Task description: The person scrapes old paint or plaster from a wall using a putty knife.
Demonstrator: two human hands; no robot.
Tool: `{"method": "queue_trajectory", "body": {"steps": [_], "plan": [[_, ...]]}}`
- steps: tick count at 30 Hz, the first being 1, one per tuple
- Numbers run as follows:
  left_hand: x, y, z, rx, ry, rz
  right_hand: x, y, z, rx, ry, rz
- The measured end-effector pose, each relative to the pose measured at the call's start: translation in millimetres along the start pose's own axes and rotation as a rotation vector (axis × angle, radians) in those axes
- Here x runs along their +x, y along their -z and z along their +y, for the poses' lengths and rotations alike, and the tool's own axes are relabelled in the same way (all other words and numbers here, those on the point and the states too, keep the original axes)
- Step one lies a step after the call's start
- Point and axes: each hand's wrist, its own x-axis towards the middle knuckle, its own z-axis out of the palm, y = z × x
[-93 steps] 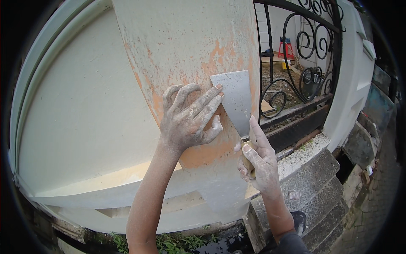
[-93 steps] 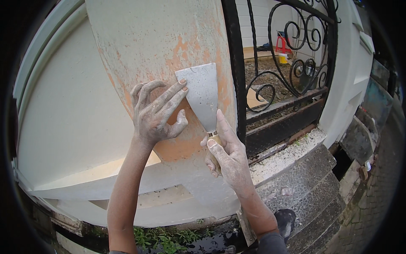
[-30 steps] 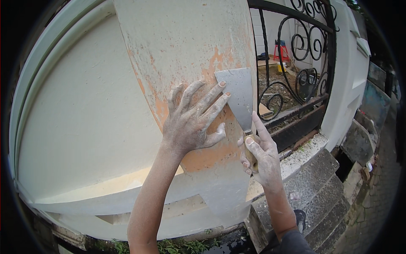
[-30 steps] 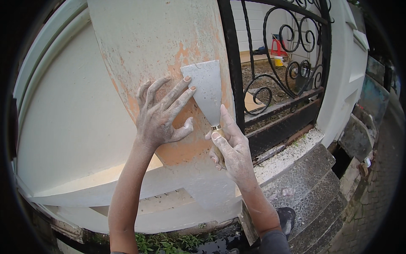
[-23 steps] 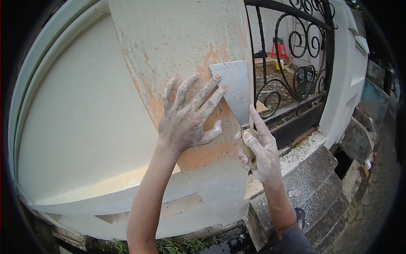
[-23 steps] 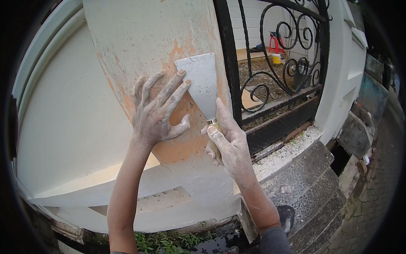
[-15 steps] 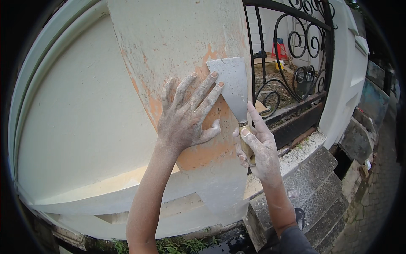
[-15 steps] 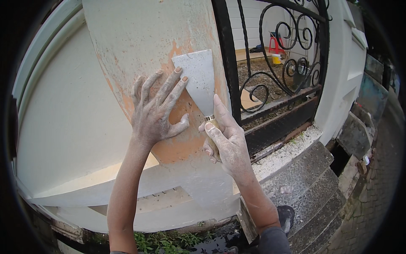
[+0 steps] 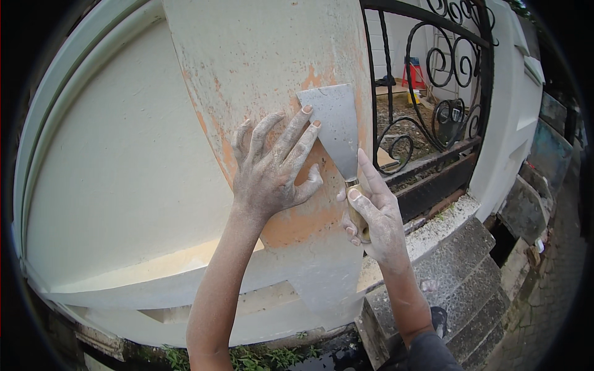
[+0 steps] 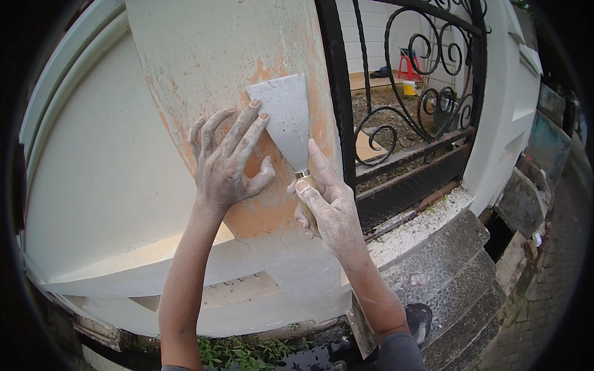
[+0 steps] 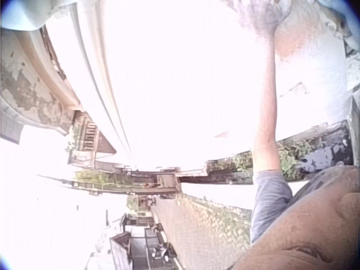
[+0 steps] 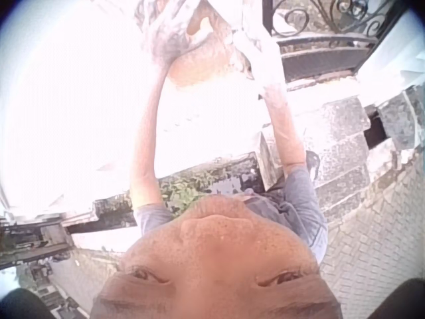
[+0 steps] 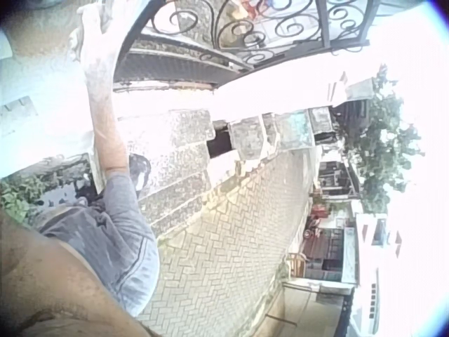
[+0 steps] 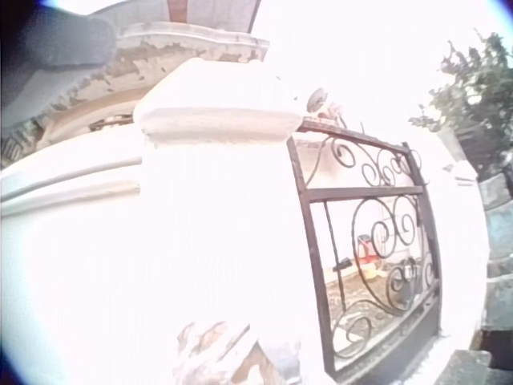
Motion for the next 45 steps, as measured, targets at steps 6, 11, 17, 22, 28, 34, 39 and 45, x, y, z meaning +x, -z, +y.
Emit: {"method": "queue_trajectory", "body": {"steps": [6,11,17,22,28,34,39,45], "plan": [[-6.8,-6.0,-4.0,-0.022,-0.064,0.078,-10.4,0.1,3.6,-0.001,-0.039,0.005],[-2.1,-2.1,-1.5,-0.056,0.001,0.062,-6.8,-1.8,-3.4,0.005,-0.035,-0.008],[-0.3,-3.0,-1.8,-0.047,0.007,0.091,-3.5,-6.2,-1.2,0.002,-0.026,-0.003],[-3.6,-4.9,-3.6,-0.045,-0.004,0.106,-7.7,-3.8,0.0,-0.009,-0.039,-0.010],[-0.8,-3.0,-2.7,-0.071,0.040,0.086,-4.7,-7.5,-6.5,-0.050,-0.020,0.009],[0.1,-2.9,-0.7,-0.028,0.036,0.015,-2.0,-5.8,-3.3,-0.048,0.003,0.028],[-5.2,-6.1,-4.3,-0.030,-0.016,0.025,-9.6,-7.3,-3.7,-0.002,0.012,0.020],[2.2,-1.5,-0.4,-0.062,0.072,-0.014,0.2,-15.1,-10.9,-0.027,0.010,0.035]]}}
